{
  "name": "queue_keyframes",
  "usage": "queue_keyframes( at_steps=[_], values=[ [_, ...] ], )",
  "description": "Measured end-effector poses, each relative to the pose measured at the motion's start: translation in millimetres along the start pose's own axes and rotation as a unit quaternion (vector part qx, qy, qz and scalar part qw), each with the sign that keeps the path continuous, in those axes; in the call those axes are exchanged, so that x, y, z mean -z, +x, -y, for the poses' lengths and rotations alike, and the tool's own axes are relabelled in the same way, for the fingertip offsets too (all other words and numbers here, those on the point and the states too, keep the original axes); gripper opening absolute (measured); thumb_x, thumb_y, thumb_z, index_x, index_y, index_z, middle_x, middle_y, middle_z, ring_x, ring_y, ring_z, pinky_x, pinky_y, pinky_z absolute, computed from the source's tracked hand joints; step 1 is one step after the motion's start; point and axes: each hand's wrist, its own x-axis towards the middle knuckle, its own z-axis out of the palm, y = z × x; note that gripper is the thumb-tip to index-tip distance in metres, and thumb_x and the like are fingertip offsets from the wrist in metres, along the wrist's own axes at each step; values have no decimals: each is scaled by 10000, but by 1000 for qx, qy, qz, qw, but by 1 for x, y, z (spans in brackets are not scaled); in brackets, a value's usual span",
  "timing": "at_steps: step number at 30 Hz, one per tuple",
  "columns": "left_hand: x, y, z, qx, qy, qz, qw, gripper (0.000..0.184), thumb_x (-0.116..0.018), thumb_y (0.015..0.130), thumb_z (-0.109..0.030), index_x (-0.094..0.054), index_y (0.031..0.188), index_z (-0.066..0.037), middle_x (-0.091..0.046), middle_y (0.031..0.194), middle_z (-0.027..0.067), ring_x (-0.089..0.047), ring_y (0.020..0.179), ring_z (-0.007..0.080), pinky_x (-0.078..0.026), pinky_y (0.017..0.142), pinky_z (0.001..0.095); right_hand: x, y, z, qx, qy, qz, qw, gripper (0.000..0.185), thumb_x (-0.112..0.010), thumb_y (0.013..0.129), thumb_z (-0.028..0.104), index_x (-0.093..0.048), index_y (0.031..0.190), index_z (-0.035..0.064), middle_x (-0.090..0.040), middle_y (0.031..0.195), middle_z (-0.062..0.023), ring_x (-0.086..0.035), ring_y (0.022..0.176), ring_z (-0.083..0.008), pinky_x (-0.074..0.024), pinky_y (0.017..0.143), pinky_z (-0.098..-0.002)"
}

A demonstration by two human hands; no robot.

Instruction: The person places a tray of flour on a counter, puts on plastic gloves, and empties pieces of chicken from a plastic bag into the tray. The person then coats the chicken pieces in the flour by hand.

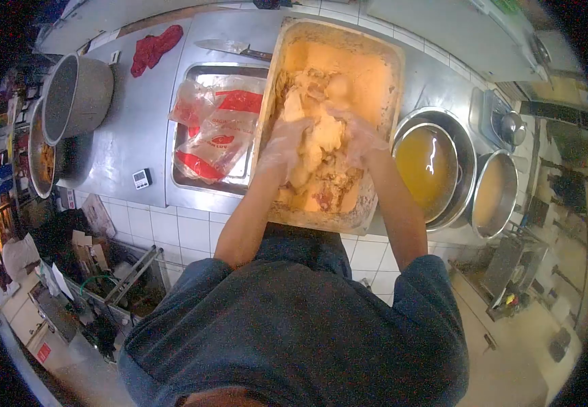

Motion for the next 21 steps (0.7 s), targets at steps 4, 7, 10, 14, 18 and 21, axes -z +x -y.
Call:
queue_keyframes(
  at_steps=[4,7,10,14,18,21],
  values=[
    [-24,-37,-37,-171,268,-55,946,704,-773,861,-279,-448,1406,25,-672,1139,188,-660,952,295,-534,867,370,-36,-60,25,60,-24,-141,988,639,-671,937,434,-519,1411,36,-609,1313,-129,-611,1133,-254,-525,978,-392],
    [-30,-87,-60,-216,246,-38,944,805,-769,859,-371,-394,1448,32,-647,1172,249,-653,1002,355,-515,911,395,-37,-76,32,178,55,-113,976,678,-581,972,529,-523,1373,-15,-601,1297,-178,-601,1134,-300,-518,984,-410],
    [-12,-80,-29,-180,493,-122,842,797,-746,866,-452,-437,1422,28,-665,1120,242,-657,1026,338,-525,895,417,42,8,-26,321,-510,-345,720,753,-486,984,608,-532,1307,-70,-639,1178,-256,-632,1049,-352,-520,934,-457],
    [25,-64,41,-144,672,-160,708,768,-718,855,-530,-522,1315,53,-683,984,260,-683,939,359,-548,817,439,82,59,-79,287,-636,-250,671,789,-362,996,626,-682,992,-94,-681,957,-322,-665,935,-440,-500,856,-516],
    [47,-100,34,-194,764,71,612,706,-717,837,-537,-603,1174,73,-675,813,217,-694,753,318,-542,651,426,31,1,-61,120,-626,-230,735,801,-352,967,680,-682,1067,-43,-689,1039,-299,-663,990,-449,-499,890,-500],
    [71,-74,68,13,518,15,855,719,-704,837,-569,-641,1170,65,-663,777,189,-684,690,281,-511,574,411,50,16,-68,62,-578,-193,790,825,-418,903,770,-580,1352,98,-632,1243,-247,-605,1126,-420,-469,956,-475]
  ],
)
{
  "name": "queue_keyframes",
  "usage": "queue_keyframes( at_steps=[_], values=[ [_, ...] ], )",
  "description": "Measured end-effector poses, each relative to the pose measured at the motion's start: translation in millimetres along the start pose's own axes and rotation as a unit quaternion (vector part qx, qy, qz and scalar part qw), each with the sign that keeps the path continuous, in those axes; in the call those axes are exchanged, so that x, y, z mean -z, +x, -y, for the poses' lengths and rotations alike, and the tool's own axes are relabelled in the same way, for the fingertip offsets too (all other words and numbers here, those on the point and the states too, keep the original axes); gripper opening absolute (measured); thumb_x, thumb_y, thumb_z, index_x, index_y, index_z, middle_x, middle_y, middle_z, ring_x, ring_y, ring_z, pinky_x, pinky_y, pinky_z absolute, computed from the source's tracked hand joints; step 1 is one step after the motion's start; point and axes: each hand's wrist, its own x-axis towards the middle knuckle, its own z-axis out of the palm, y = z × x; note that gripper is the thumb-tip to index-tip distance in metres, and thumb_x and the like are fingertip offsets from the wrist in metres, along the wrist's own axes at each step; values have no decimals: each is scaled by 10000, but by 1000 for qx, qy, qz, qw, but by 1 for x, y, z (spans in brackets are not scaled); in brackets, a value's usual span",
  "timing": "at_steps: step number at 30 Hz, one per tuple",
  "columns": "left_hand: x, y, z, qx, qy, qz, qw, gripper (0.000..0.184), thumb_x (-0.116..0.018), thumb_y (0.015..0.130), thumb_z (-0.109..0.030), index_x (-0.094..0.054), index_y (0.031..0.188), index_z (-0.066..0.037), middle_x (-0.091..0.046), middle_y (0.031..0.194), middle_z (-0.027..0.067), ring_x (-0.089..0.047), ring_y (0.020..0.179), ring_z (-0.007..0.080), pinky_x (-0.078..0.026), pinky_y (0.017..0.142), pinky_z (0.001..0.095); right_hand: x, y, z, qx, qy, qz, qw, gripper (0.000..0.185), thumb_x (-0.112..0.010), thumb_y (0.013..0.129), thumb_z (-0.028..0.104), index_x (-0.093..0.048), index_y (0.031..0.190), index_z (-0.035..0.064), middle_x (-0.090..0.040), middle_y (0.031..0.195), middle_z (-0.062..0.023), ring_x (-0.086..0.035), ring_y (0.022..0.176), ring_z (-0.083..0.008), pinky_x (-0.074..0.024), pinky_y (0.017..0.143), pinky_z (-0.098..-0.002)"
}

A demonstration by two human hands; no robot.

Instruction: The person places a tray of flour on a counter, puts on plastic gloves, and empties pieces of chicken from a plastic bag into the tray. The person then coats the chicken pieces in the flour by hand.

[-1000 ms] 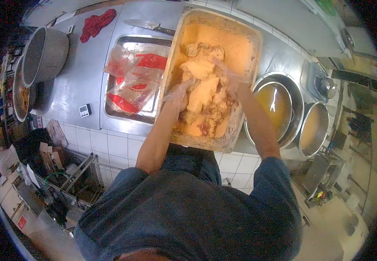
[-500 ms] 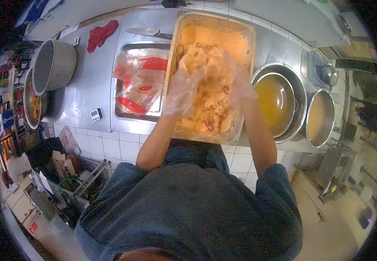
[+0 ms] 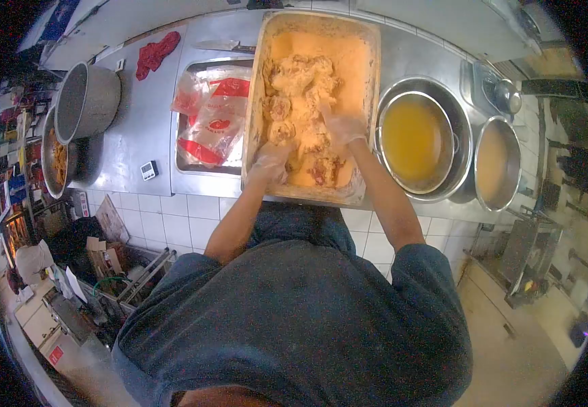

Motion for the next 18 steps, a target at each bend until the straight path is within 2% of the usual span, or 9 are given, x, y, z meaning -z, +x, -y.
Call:
queue_keyframes(
  at_steps=[3,5,8,10,12,14,16,17,18],
  values=[
    [25,-35,-57,240,-157,40,957,812,-680,837,-639,-619,1273,44,-706,903,198,-701,762,277,-534,609,386,9,-28,7,-41,173,101,979,877,-447,889,782,-444,1519,173,-458,1519,-171,-407,1408,-342,-349,1123,-443],
    [0,-19,-20,162,-198,25,966,846,-642,853,-673,-578,1338,17,-703,1075,189,-700,883,277,-556,717,364,6,-41,12,-69,320,120,937,917,-504,868,773,-411,1541,156,-357,1598,-125,-284,1485,-294,-266,1184,-434],
    [-14,24,-10,298,-361,6,883,806,-582,908,-654,-529,1404,-21,-666,1267,156,-679,1026,266,-549,869,334,7,-58,31,-134,403,105,899,986,-616,823,742,-392,1547,112,-309,1627,-117,-224,1512,-279,-214,1217,-449],
    [-10,14,-21,334,-458,58,821,693,-597,933,-574,-560,1370,-37,-670,1267,118,-679,1034,249,-552,890,332,-9,-43,22,-129,438,103,884,839,-611,892,626,-418,1532,120,-359,1593,-121,-289,1478,-262,-213,1203,-507],
    [29,-39,-78,222,-517,161,811,524,-668,937,-450,-649,1268,-45,-713,1160,70,-698,966,224,-575,834,347,-15,-36,14,-63,524,132,839,754,-620,928,540,-421,1529,130,-385,1573,-117,-324,1461,-251,-210,1203,-521],
    [54,-71,-114,214,-430,121,868,484,-637,960,-429,-651,1266,-53,-716,1150,66,-701,957,221,-581,821,366,-19,-53,-3,51,644,192,738,735,-641,933,483,-402,1539,143,-389,1569,-104,-328,1460,-247,-205,1217,-492],
    [39,-56,-101,185,-460,53,867,452,-614,972,-400,-663,1233,-34,-723,1125,100,-703,934,229,-580,775,359,-8,-63,2,1,639,176,749,660,-611,970,393,-392,1540,140,-404,1555,-94,-359,1441,-223,-253,1213,-418],
    [32,-39,-80,58,-217,13,974,472,-608,979,-398,-625,1280,-34,-713,1143,103,-695,924,224,-569,771,363,-8,-66,0,-1,632,159,759,633,-596,985,361,-388,1540,139,-410,1549,-94,-371,1433,-217,-274,1202,-380],
    [27,-24,-62,-72,45,-25,996,496,-601,987,-396,-588,1326,-34,-704,1160,105,-687,914,219,-558,768,368,-9,-69,-3,-4,624,141,769,606,-581,1000,329,-384,1541,138,-416,1543,-94,-383,1425,-210,-296,1192,-343]
  ],
)
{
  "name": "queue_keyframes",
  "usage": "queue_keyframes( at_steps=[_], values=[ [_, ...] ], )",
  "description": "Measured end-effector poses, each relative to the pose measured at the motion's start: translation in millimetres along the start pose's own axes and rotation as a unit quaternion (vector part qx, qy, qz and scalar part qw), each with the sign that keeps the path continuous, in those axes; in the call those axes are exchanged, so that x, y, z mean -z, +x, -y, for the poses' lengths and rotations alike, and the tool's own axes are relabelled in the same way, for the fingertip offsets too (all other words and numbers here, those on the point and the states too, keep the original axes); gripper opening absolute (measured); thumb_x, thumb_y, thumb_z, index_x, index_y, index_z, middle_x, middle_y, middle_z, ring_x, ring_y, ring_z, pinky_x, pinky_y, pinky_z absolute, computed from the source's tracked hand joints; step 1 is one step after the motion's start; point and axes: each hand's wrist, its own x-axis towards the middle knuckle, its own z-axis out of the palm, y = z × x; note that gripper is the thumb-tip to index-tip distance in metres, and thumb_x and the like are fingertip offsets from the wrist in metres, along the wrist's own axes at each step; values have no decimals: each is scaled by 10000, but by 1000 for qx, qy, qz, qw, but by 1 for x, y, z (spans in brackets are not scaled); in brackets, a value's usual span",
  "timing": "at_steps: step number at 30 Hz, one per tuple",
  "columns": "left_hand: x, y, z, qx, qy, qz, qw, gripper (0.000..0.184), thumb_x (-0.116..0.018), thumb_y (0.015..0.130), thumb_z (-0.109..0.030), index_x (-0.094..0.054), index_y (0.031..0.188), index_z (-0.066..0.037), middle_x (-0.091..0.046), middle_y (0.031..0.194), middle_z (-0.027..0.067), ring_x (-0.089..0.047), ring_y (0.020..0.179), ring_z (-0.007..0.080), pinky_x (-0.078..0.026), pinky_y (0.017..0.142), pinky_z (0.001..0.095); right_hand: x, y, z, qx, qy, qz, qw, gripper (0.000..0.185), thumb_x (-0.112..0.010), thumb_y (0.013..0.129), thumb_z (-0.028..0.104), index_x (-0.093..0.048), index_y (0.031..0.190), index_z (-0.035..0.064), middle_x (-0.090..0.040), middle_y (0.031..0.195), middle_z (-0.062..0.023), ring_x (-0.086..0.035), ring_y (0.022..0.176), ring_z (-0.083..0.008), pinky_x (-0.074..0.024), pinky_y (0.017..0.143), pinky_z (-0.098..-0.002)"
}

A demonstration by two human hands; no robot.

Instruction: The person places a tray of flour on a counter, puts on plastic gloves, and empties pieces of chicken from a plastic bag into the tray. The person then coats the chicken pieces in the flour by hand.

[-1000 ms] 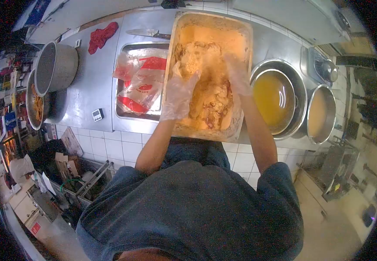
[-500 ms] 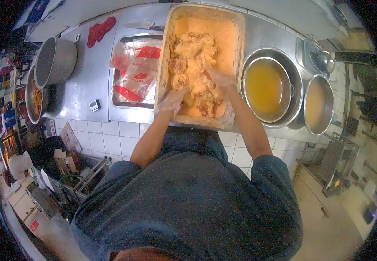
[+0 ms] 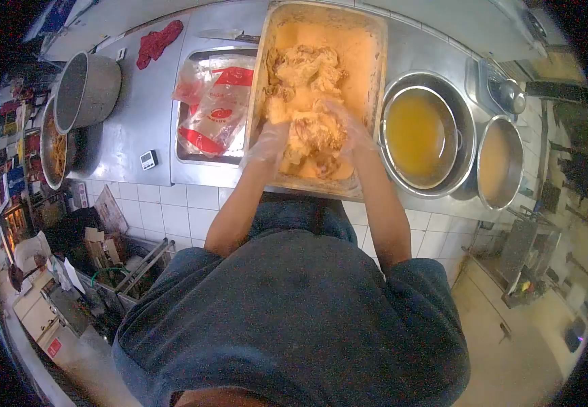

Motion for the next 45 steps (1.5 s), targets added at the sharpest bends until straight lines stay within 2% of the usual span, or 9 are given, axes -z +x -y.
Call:
queue_keyframes(
  at_steps=[4,8,11,16,20,27,36,41,45],
  values=[
    [-7,11,2,17,-74,-67,995,567,-666,949,-392,-551,1360,-19,-700,1167,136,-677,934,243,-535,799,383,7,-29,0,98,-304,-118,940,531,-517,1034,249,-389,1531,113,-419,1530,-113,-412,1390,-190,-357,1120,-267],
    [22,-49,-31,-49,-208,-82,973,763,-694,880,-536,-529,1317,67,-688,1163,255,-667,1103,345,-512,950,393,-21,-77,18,219,-112,-137,959,606,-555,1006,305,-382,1513,21,-535,1425,-198,-565,1250,-286,-465,1026,-357],
    [5,-45,-5,134,148,-53,978,903,-689,831,-638,-517,1300,114,-666,1182,294,-656,1144,344,-501,977,423,5,-49,-39,307,-388,-245,834,543,-540,1002,303,-451,1440,-4,-604,1285,-280,-610,1180,-357,-473,1002,-438],
    [-8,-32,6,149,168,153,962,1072,-686,749,-747,-499,1374,104,-580,1328,319,-584,1243,384,-458,1034,428,31,-8,-123,96,-698,-214,677,510,-533,996,263,-466,1396,-47,-630,1208,-327,-629,1132,-408,-495,956,-467],
    [-10,-31,7,160,89,197,963,1020,-679,772,-726,-506,1387,69,-567,1356,301,-570,1258,384,-432,1056,420,19,-21,-122,46,-646,-190,738,385,-498,1000,282,-589,1204,-33,-681,1054,-270,-686,916,-374,-542,787,-474],
    [-17,-30,0,182,-28,210,960,933,-666,811,-690,-517,1411,8,-544,1405,270,-544,1285,383,-387,1094,406,5,-14,-98,-131,170,-109,970,526,-441,1035,467,-575,1330,52,-650,1250,-164,-636,1122,-281,-526,940,-501],
    [-11,-56,-52,277,-229,130,924,831,-653,858,-645,-540,1427,-49,-520,1453,243,-517,1311,385,-318,1146,378,-40,-33,-62,-59,56,-193,978,574,-656,954,434,-565,1385,66,-630,1303,-118,-621,1129,-252,-539,903,-444],
    [-36,-35,-4,93,-39,87,991,782,-655,870,-636,-602,1322,0,-561,1383,267,-583,1216,367,-441,1020,380,-47,-58,-46,62,-3,-142,988,595,-798,851,331,-618,1305,-9,-633,1277,-155,-600,1113,-236,-497,931,-407],
    [-34,-40,-2,66,-32,-10,997,631,-617,930,-549,-633,1120,52,-672,894,291,-659,895,463,-520,794,503,-47,-70,-37,33,-156,-225,961,473,-792,866,264,-664,1214,-29,-690,1162,-122,-616,1070,-207,-481,951,-350]
  ],
)
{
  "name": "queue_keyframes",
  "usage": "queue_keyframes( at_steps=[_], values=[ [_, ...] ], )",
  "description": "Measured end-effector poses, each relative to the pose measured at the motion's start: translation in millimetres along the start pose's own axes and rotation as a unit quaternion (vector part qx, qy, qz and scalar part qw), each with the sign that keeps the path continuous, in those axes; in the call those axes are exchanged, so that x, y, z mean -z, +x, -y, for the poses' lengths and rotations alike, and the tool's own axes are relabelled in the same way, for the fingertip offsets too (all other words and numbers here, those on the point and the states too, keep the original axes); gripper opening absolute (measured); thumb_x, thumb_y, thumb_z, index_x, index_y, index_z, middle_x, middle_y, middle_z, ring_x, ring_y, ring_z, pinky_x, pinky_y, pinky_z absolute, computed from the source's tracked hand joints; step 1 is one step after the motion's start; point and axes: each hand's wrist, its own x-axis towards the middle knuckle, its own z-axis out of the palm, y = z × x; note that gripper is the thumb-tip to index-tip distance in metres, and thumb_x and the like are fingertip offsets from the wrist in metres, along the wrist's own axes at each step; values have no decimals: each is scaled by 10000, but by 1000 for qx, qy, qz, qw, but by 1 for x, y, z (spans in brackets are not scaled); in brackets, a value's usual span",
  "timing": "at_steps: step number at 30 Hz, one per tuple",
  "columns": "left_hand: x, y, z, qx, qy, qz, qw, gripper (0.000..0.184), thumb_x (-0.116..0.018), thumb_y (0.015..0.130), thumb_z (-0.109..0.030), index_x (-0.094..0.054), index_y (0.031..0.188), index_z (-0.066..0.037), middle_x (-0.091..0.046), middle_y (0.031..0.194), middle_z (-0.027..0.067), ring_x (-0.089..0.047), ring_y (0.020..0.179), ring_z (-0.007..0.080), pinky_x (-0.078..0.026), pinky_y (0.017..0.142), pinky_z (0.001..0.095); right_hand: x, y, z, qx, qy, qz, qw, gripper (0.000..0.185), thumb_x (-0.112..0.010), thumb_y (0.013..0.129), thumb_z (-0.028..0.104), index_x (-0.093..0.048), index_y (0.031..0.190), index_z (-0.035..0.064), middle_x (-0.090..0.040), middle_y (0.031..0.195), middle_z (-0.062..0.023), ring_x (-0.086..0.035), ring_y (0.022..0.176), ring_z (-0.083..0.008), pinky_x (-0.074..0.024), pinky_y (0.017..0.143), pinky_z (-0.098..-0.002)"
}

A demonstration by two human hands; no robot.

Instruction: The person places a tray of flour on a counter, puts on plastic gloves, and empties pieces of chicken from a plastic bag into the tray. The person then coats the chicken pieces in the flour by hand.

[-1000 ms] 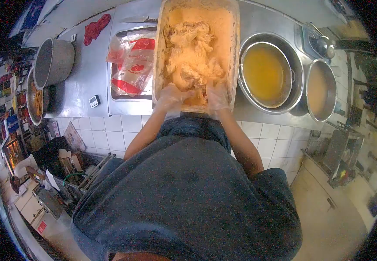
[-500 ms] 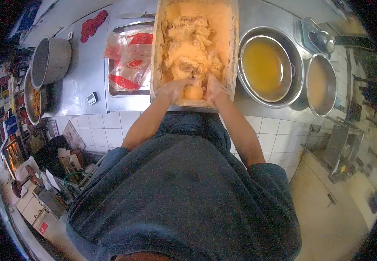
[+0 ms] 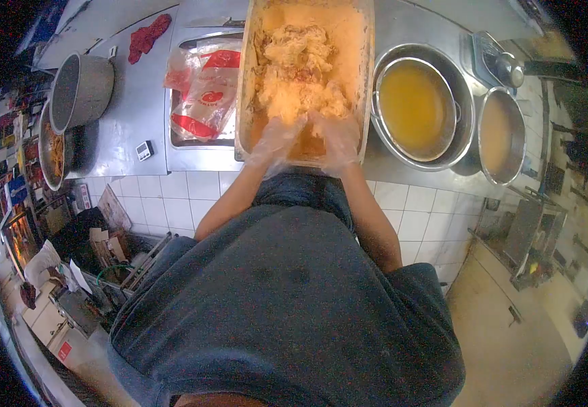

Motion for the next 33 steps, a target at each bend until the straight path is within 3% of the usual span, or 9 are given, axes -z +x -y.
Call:
queue_keyframes(
  at_steps=[2,4,6,8,16,21,27,29,33],
  values=[
    [8,-3,24,-198,203,-39,958,544,-566,987,-450,-595,1224,39,-677,1014,243,-669,935,417,-540,808,478,12,-17,3,-114,332,179,919,433,-745,906,290,-675,1195,-24,-706,1129,-104,-629,1033,-180,-497,915,-327],
    [5,2,44,-197,266,-83,940,480,-509,1032,-369,-573,1281,36,-674,1060,220,-669,962,395,-545,829,469,18,-22,4,-80,340,230,908,450,-682,950,286,-612,1273,-19,-679,1184,-105,-621,1068,-195,-498,940,-343],
    [-3,17,63,-46,185,-120,974,565,-485,1010,-447,-582,1254,54,-664,1067,267,-654,1010,426,-524,877,485,21,-22,4,96,23,155,983,538,-602,998,251,-474,1448,-14,-608,1325,-126,-593,1176,-252,-482,1027,-398],
    [-12,36,85,57,91,-154,982,796,-502,937,-662,-605,1189,86,-655,1110,356,-633,1093,482,-488,947,511,40,19,-54,131,-2,126,983,525,-527,1032,283,-458,1455,-22,-605,1317,-134,-593,1170,-267,-477,1031,-399],
    [32,4,-11,164,30,115,979,805,-553,893,-711,-668,1233,10,-715,1080,243,-676,1040,383,-475,946,445,3,96,-130,-132,110,82,982,637,-543,974,491,-539,1373,-4,-589,1358,-159,-585,1184,-322,-480,982,-412],
    [20,18,6,82,179,187,962,433,-465,1010,-382,-579,1399,-231,-609,1372,173,-582,1262,352,-432,1064,449,-28,41,-42,-238,343,92,904,540,-543,987,444,-550,1365,58,-625,1306,-140,-615,1173,-328,-544,959,-484],
    [49,-19,-43,-2,158,226,961,443,-429,1010,-198,-530,1436,-273,-595,1387,156,-570,1280,334,-444,1069,417,-15,57,-61,-138,388,104,905,521,-631,953,369,-548,1369,68,-633,1275,-128,-627,1137,-295,-545,951,-455],
    [29,5,3,-154,234,185,942,434,-481,995,-195,-544,1425,-195,-615,1336,201,-585,1246,357,-461,1042,402,20,91,-105,65,129,121,982,503,-656,943,325,-550,1368,77,-638,1255,-110,-639,1090,-268,-558,914,-428],
    [41,-7,-19,27,104,118,987,534,-546,977,-355,-524,1419,-54,-614,1301,262,-600,1203,390,-456,1031,421,29,86,-56,71,258,116,956,467,-649,957,280,-554,1363,70,-651,1199,-79,-648,1016,-224,-565,878,-377]
  ],
)
